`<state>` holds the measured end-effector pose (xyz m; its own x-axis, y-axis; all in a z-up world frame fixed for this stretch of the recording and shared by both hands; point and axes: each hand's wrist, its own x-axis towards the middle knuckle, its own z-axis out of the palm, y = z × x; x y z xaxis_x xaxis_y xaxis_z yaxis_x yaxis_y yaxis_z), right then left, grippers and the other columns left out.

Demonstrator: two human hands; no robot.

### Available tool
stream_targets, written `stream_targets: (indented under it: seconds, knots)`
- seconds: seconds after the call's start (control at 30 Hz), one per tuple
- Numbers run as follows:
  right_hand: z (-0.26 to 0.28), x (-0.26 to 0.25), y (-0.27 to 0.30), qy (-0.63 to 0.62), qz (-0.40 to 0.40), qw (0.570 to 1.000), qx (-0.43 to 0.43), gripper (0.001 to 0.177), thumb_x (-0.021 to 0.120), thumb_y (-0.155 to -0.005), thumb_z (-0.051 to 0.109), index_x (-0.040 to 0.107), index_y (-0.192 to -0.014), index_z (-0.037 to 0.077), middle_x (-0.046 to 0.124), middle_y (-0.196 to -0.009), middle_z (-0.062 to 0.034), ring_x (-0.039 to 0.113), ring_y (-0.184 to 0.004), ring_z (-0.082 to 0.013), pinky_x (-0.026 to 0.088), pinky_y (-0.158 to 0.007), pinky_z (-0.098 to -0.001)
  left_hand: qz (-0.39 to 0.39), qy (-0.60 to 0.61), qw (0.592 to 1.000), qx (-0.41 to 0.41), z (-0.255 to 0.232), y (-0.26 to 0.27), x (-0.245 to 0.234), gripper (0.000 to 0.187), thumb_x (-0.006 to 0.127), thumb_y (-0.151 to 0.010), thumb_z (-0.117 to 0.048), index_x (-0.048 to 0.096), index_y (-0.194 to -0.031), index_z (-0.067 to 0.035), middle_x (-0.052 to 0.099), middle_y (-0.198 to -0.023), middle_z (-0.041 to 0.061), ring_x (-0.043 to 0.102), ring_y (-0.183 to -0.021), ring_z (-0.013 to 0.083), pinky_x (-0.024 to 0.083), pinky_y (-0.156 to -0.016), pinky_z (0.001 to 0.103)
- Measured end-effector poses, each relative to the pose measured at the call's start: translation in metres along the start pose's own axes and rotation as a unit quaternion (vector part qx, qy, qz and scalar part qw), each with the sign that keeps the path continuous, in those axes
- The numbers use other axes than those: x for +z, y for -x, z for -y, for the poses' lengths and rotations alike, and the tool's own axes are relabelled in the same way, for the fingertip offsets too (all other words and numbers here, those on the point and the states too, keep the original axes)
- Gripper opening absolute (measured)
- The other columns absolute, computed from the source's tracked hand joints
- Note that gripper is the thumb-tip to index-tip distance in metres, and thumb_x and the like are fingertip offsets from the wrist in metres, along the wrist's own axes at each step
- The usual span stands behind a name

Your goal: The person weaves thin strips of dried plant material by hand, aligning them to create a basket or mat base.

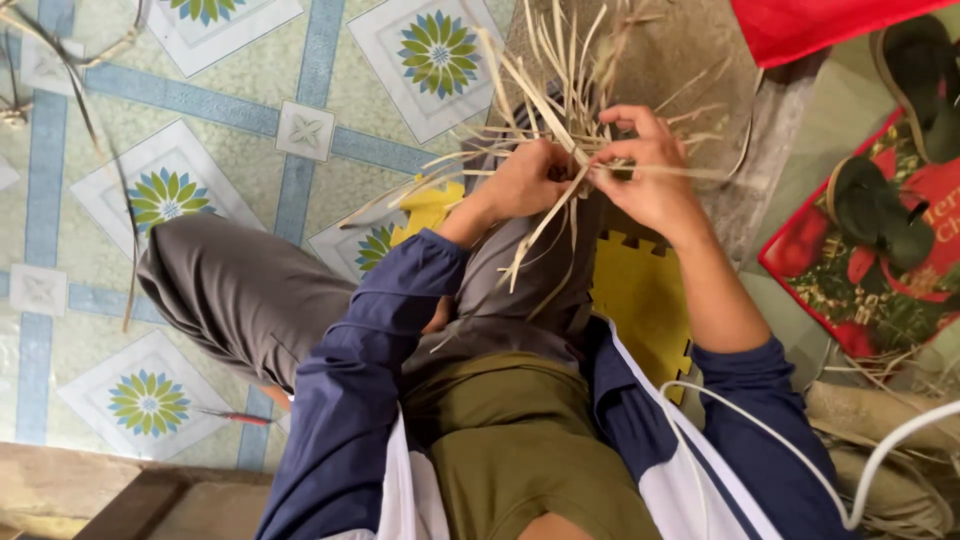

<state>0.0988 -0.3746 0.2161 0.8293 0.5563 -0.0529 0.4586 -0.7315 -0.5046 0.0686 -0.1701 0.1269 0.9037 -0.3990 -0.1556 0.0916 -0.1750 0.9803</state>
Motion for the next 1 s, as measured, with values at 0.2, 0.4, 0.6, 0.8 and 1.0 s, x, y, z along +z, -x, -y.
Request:
stream_targets:
  seconds: [0.2,0.4,0.6,0.8,1.0]
  knots:
    - [0.007,0.019,0.008,-0.055,-0.144,0.979,-0.136,0.011,0.086,-0.083,0.009,0.076,-0.087,0.010,0.054,-0.141,-0.0133,0.055,-0.126,-0.0419,0.041,-0.106,-0.0520,-0.007,0.034,0.999,-0.037,-0.008,0.010,-0.011,0.012,0.078,-0.078,-0.032,0.076,-0.076,-0.020,0.067,-0.064,-0.003,0.068,-0.065,0.0126,0.052,-0.063,0.029]
    - [-0.002,0.045,0.029,0.119,-0.243,0.921,-0.279,0.010,0.086,-0.091,0.032,0.081,-0.090,0.023,0.062,-0.140,-0.0049,0.051,-0.121,-0.0317,0.039,-0.097,-0.0496,0.022,0.111,0.992,-0.056,-0.025,0.019,-0.030,0.011,0.081,-0.079,-0.029,0.077,-0.078,-0.019,0.066,-0.064,-0.006,0.064,-0.063,0.0061,0.050,-0.060,0.020]
    - [-0.007,0.047,0.024,0.163,-0.299,0.882,-0.326,0.009,0.074,-0.101,0.028,0.082,-0.100,0.031,0.064,-0.131,-0.0011,0.054,-0.108,-0.0258,0.044,-0.092,-0.0425,0.044,0.116,0.992,-0.016,-0.026,0.013,-0.031,0.013,0.078,-0.086,-0.024,0.077,-0.082,-0.012,0.066,-0.069,-0.001,0.060,-0.065,0.0094,0.048,-0.062,0.022]
    - [-0.012,0.046,0.023,0.128,-0.301,0.882,-0.340,0.006,0.078,-0.097,0.026,0.083,-0.094,0.028,0.064,-0.130,-0.0053,0.053,-0.107,-0.0296,0.047,-0.089,-0.0436,-0.011,0.067,0.997,0.029,-0.012,0.010,-0.015,0.015,0.079,-0.085,-0.022,0.074,-0.080,-0.008,0.066,-0.070,0.006,0.063,-0.068,0.0175,0.051,-0.065,0.032]
    - [-0.018,0.017,0.049,0.119,-0.238,0.917,-0.296,0.031,0.061,-0.097,0.049,0.080,-0.096,0.025,0.055,-0.137,-0.0081,0.046,-0.117,-0.0314,0.035,-0.105,-0.0522,0.005,-0.063,0.998,-0.009,-0.024,0.007,-0.020,0.022,0.079,-0.081,-0.035,0.073,-0.078,-0.014,0.072,-0.074,0.011,0.074,-0.082,0.0379,0.054,-0.071,0.047]
